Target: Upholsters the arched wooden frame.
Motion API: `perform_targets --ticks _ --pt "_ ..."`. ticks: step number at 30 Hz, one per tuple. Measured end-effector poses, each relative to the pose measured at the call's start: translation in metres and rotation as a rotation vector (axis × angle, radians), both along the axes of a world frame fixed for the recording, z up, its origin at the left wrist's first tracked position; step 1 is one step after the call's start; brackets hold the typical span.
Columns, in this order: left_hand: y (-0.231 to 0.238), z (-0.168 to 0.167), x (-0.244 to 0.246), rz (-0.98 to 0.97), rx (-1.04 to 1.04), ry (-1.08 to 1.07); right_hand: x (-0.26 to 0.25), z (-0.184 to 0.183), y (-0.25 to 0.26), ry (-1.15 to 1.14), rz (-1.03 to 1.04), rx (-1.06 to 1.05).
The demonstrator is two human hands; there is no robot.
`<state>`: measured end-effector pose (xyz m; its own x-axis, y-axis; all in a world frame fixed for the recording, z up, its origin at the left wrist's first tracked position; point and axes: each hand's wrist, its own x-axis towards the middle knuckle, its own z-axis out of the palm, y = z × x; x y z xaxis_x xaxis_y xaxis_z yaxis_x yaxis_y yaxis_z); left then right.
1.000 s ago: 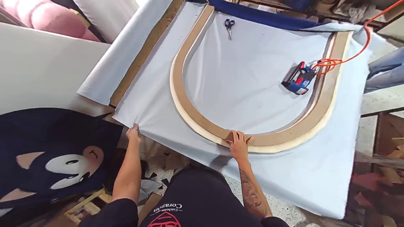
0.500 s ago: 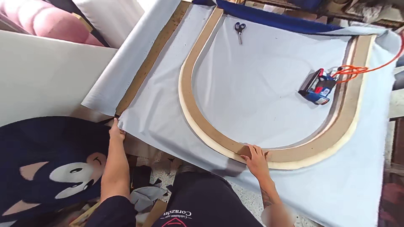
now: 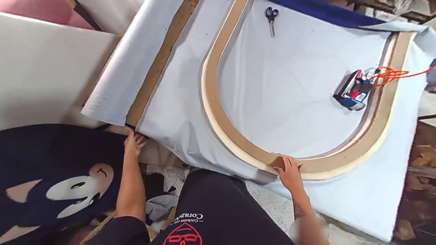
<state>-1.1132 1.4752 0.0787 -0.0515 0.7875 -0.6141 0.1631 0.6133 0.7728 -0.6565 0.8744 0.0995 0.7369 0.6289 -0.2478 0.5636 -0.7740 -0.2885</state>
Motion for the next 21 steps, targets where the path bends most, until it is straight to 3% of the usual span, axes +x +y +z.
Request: perform_targets --ticks 3,5,8,12,16,19,21 --pt "0.0 -0.041 0.016 -0.054 -0.153 -0.084 0.003 -0.001 0.002 0.002 0.006 0.001" --pt "-0.005 -0.051 0.028 -0.039 -0.1 -0.136 0.004 -0.001 0.001 -0.007 0.002 0.007" --pt "-0.015 -0.041 0.034 0.051 0.119 0.079 -0.001 -0.005 -0.001 -0.007 -0.014 0.017" --pt "-0.01 -0.01 0.025 -0.034 0.374 0.413 0.0 -0.008 -0.001 -0.023 -0.022 0.031" --pt "-0.001 -0.013 0.019 -0.003 0.398 0.598 -0.001 -0.008 -0.005 -0.022 -0.016 0.031" --pt "0.0 -0.011 0.028 0.023 0.453 0.602 0.002 -0.007 -0.004 -0.024 -0.032 0.027" --pt "-0.007 0.003 0.031 0.056 0.542 0.466 0.002 -0.008 -0.006 -0.027 -0.032 0.04"
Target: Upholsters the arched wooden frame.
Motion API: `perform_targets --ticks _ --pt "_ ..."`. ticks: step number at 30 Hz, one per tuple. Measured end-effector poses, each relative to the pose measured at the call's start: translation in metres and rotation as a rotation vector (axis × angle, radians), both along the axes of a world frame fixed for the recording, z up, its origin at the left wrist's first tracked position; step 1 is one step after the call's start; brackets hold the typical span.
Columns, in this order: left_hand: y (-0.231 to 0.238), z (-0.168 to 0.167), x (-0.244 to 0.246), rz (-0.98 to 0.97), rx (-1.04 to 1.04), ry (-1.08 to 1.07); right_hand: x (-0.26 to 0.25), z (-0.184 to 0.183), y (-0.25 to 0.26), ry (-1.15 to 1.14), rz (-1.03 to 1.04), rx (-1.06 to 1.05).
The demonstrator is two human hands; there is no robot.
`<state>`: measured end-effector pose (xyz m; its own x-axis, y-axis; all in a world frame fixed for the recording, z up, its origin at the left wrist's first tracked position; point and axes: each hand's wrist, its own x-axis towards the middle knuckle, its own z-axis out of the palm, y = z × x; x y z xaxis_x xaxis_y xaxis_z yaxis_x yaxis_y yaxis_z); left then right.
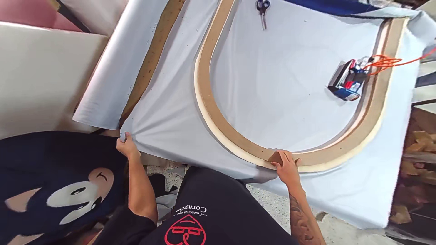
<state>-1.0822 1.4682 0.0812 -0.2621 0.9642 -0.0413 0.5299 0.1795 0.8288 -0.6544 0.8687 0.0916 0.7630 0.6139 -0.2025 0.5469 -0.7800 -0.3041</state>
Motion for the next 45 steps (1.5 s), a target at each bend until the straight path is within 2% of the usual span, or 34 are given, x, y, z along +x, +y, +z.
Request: perform_targets --ticks 3,5,9,13,16,20,22,25,28,30,32,34,36,39,41,42,45 --pt "-0.009 0.04 0.015 -0.067 0.107 -0.326 0.002 -0.001 0.001 0.017 0.005 0.04" --pt "-0.02 0.078 0.045 -0.167 0.137 -0.5 0.002 0.0 0.001 0.024 0.013 0.058" --pt "-0.067 0.147 0.153 -0.462 0.066 -0.598 0.006 0.001 0.002 0.041 0.01 0.052" --pt "-0.137 0.194 0.268 -0.768 -0.041 -0.781 0.004 0.003 0.001 0.08 -0.006 0.043" --pt "-0.175 0.209 0.344 -0.887 -0.066 -0.878 0.009 0.029 0.02 0.221 0.002 0.099" --pt "-0.213 0.203 0.407 -0.905 -0.109 -0.795 0.0 0.079 0.109 0.359 0.045 0.589" --pt "-0.228 0.193 0.422 -0.905 -0.188 -0.746 0.009 0.085 0.161 0.437 0.054 0.759" --pt "-0.25 0.178 0.428 -0.904 -0.268 -0.695 0.041 0.07 0.231 0.604 -0.006 0.939" --pt "-0.255 0.167 0.41 -1.089 -0.227 -0.543 0.061 0.057 0.27 0.84 -0.144 1.092" --pt "-0.242 0.172 0.383 -1.276 -0.262 -0.473 0.066 0.049 0.274 0.89 -0.223 1.168" --pt "-0.208 0.163 0.361 -1.335 -0.29 -0.499 0.065 0.042 0.268 0.829 -0.29 1.195" --pt "-0.161 0.135 0.341 -1.203 -0.235 -0.391 0.051 0.022 0.263 0.827 -0.428 1.146" --pt "-0.109 0.096 0.326 -1.002 -0.24 -0.238 0.037 0.001 0.25 0.807 -0.559 0.996" --pt "-0.021 0.054 0.333 -0.822 -0.277 -0.133 0.031 0.008 0.245 0.739 -0.64 0.743" --pt "0.029 0.032 0.356 -0.779 -0.315 -0.145 0.009 0.031 0.244 0.621 -0.556 0.628" --pt "0.053 0.025 0.374 -0.772 -0.335 -0.174 -0.008 0.047 0.248 0.517 -0.447 0.61" --pt "0.111 0.031 0.435 -0.795 -0.419 -0.253 -0.064 0.079 0.268 0.267 0.119 0.654"
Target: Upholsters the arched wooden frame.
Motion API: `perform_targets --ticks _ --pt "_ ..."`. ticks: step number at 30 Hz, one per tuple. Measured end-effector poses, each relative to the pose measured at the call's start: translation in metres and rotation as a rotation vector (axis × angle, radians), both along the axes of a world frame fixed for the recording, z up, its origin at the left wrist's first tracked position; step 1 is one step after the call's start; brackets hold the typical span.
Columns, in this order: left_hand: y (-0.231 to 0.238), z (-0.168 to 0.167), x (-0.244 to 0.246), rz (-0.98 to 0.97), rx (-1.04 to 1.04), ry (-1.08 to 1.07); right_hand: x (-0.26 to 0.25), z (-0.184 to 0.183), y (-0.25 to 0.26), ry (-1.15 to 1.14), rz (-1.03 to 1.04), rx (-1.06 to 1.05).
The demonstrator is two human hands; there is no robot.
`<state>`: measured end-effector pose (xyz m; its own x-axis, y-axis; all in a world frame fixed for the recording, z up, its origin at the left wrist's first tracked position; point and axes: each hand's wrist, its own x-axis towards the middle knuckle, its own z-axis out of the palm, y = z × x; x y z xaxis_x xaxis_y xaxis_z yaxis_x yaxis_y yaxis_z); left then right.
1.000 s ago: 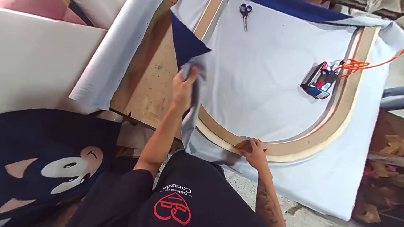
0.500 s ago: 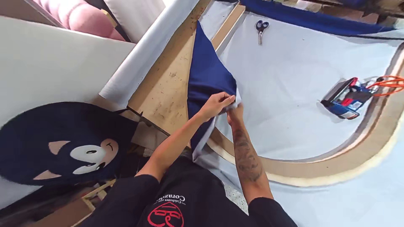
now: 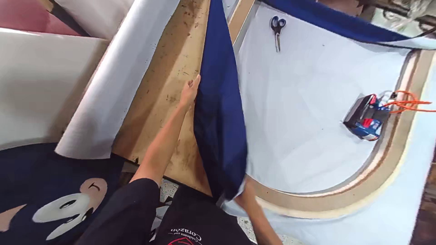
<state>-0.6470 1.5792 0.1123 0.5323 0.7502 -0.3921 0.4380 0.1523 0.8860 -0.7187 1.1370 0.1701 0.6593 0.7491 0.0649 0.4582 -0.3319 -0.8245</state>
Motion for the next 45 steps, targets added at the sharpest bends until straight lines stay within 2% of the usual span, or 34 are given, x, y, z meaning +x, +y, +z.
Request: perform_targets --ticks 2,6,9,11,13,15,17,18,21,23,25,27,29,32,36,39,42,45 --pt "0.03 0.016 0.042 -0.047 0.016 0.01 -0.031 0.008 0.037 -0.098 0.268 0.021" --pt "0.058 0.044 0.104 -0.237 0.209 0.153 -0.064 -0.017 0.111 -0.204 0.627 0.048" --pt "0.058 0.029 0.14 -0.526 0.466 0.393 -0.05 -0.023 0.129 -0.045 0.795 -0.034" --pt "0.051 0.018 0.15 -0.602 0.576 0.477 -0.014 -0.016 0.135 0.208 0.867 -0.054" --pt "0.056 0.02 0.153 -0.524 0.62 0.419 0.046 -0.012 0.139 0.422 0.763 -0.033" --pt "0.068 0.019 0.152 -0.4 0.541 0.225 0.116 -0.015 0.15 0.481 0.414 0.016" --pt "0.077 0.0 0.146 -0.267 0.385 -0.041 0.187 -0.027 0.182 0.437 0.015 0.023" --pt "0.081 -0.012 0.143 -0.225 0.291 -0.164 0.222 -0.035 0.206 0.424 -0.116 0.028" --pt "0.085 -0.035 0.137 -0.207 0.122 -0.393 0.309 -0.053 0.303 0.554 -0.213 0.102" --pt "0.08 -0.045 0.134 -0.232 0.098 -0.459 0.349 -0.068 0.369 0.729 -0.239 0.155" --pt "0.076 -0.047 0.135 -0.264 0.121 -0.446 0.379 -0.075 0.42 0.797 -0.35 0.133" --pt "0.072 -0.047 0.136 -0.321 0.169 -0.36 0.396 -0.075 0.447 0.726 -0.477 0.0" --pt "0.066 -0.049 0.137 -0.375 0.26 -0.263 0.401 -0.077 0.452 0.639 -0.487 -0.071" --pt "0.054 -0.052 0.141 -0.502 0.448 -0.146 0.401 -0.075 0.434 0.595 -0.512 0.018" --pt "0.041 -0.067 0.151 -0.659 0.816 -0.134 0.411 -0.087 0.403 0.607 -0.571 0.159" --pt "0.037 -0.064 0.152 -0.712 0.847 -0.111 0.417 -0.104 0.391 0.694 -0.643 0.217" --pt "0.035 -0.063 0.152 -0.68 0.829 -0.123 0.413 -0.105 0.401 0.796 -0.72 0.232" --pt "0.035 -0.067 0.151 -0.649 0.859 -0.175 0.415 -0.096 0.419 0.807 -0.621 0.126"
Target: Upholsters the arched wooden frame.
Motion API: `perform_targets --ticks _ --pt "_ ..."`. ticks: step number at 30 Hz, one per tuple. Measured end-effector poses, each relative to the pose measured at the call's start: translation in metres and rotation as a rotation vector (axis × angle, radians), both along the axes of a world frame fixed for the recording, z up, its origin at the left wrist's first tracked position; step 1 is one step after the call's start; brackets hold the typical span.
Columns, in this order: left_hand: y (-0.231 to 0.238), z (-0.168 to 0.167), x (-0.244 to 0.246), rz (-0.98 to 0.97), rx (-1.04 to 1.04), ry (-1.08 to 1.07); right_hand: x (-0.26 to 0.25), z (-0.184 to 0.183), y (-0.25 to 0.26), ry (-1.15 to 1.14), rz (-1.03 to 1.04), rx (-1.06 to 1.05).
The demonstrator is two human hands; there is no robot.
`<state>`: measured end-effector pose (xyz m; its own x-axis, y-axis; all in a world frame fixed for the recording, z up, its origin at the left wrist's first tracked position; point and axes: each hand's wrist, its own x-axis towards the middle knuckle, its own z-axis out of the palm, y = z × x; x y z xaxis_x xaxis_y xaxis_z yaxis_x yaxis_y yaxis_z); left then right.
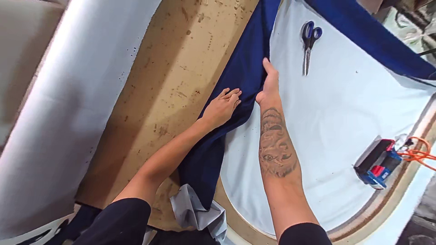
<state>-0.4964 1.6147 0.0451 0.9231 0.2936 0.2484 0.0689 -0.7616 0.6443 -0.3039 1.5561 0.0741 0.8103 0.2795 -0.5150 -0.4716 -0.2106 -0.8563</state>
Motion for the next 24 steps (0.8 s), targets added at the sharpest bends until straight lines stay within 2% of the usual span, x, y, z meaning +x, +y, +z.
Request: perform_targets --ticks 4,6,8,10,12,15,17,19,22,24 --pt "-0.003 -0.004 0.0 -0.017 0.048 -0.018 0.008 -0.014 0.013 -0.241 0.155 -0.353" --pt "0.0 0.005 0.0 0.026 -0.072 0.021 0.011 -0.015 0.015 -0.282 0.168 -0.429" --pt "0.006 0.021 0.006 0.147 -0.246 0.038 0.01 -0.016 0.014 -0.246 0.174 -0.439" --pt "0.018 0.029 0.028 0.243 -0.233 -0.007 0.009 -0.019 0.013 -0.215 0.178 -0.434" --pt "0.034 0.023 0.065 0.257 -0.145 -0.009 0.008 -0.019 0.014 -0.226 0.203 -0.472" --pt "0.045 -0.001 0.114 0.229 0.076 0.173 0.011 -0.022 0.014 -0.281 0.25 -0.575" --pt "0.047 -0.009 0.128 0.211 0.227 0.221 0.014 -0.018 0.014 -0.266 0.265 -0.581" --pt "0.044 -0.01 0.128 0.206 0.268 0.209 0.013 -0.017 0.011 -0.249 0.271 -0.573" --pt "0.043 -0.002 0.125 0.306 0.133 0.183 0.011 -0.014 0.008 -0.226 0.251 -0.526" --pt "0.042 0.007 0.124 0.436 0.031 0.259 0.009 -0.016 0.006 -0.238 0.249 -0.512"
